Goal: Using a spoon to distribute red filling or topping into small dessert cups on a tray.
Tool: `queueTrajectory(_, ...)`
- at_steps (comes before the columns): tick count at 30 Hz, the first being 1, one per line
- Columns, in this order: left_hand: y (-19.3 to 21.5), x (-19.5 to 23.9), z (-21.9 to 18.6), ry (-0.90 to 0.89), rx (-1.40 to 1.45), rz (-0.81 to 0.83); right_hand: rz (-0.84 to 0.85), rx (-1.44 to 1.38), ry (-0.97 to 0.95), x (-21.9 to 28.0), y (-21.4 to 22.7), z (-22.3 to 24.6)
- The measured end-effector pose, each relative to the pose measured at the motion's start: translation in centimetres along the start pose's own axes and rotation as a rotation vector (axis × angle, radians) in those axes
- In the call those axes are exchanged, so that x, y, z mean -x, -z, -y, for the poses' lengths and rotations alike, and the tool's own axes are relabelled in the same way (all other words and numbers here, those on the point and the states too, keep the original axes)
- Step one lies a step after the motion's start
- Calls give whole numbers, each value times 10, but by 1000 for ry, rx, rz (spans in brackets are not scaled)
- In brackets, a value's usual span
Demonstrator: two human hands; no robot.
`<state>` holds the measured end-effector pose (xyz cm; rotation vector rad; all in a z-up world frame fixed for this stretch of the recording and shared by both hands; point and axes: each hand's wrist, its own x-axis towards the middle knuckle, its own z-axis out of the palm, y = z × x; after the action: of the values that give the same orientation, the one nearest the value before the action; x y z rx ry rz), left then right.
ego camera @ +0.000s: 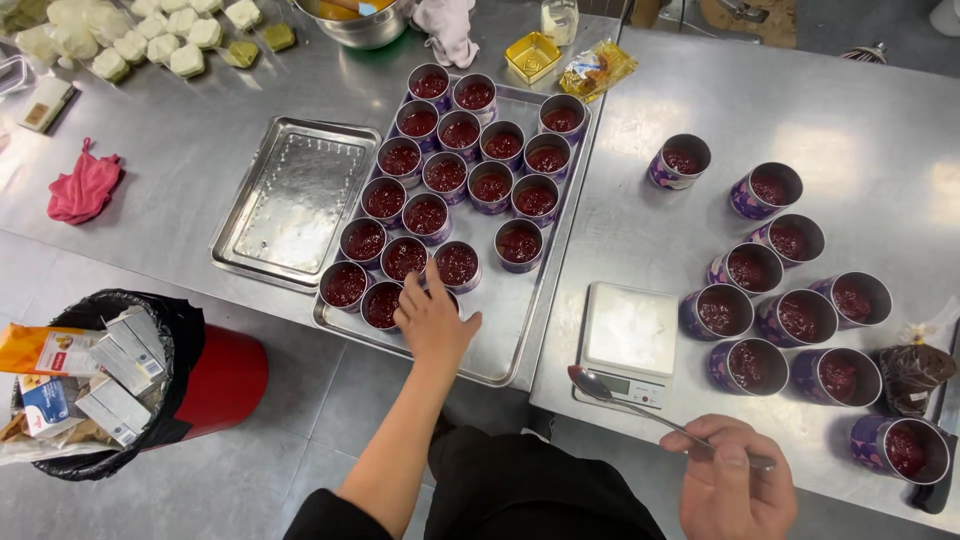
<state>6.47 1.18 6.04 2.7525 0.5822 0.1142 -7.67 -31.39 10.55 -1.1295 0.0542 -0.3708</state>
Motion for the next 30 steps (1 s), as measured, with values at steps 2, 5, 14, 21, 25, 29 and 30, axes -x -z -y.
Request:
queueTrajectory(2, 2, 9, 12, 49, -57, 56, -28, 0, -1, 4, 3, 2)
queueTrajectory(5, -2, 26, 35, 22, -214, 81, -87, 1, -23, 10, 7, 1)
queueTrajectory(14, 2, 4, 59, -206, -404, -96, -39, -21, 0, 15, -5, -1)
queueTrajectory(21, -6, -20, 58, -234, -377, -7, -66, 2, -3, 11, -9, 2)
queueTrajectory(25, -7, -38, 56, -274, -329, 55, -98, -11, 52, 9, -12, -3)
queueTrajectory(29, 17, -56, 28, -318, -234, 171, -127, 29, 77, 11, -16, -7)
queueTrajectory(30, 17, -67, 24, -350, -140, 183, -142, 68, 82, 10, -20, -8)
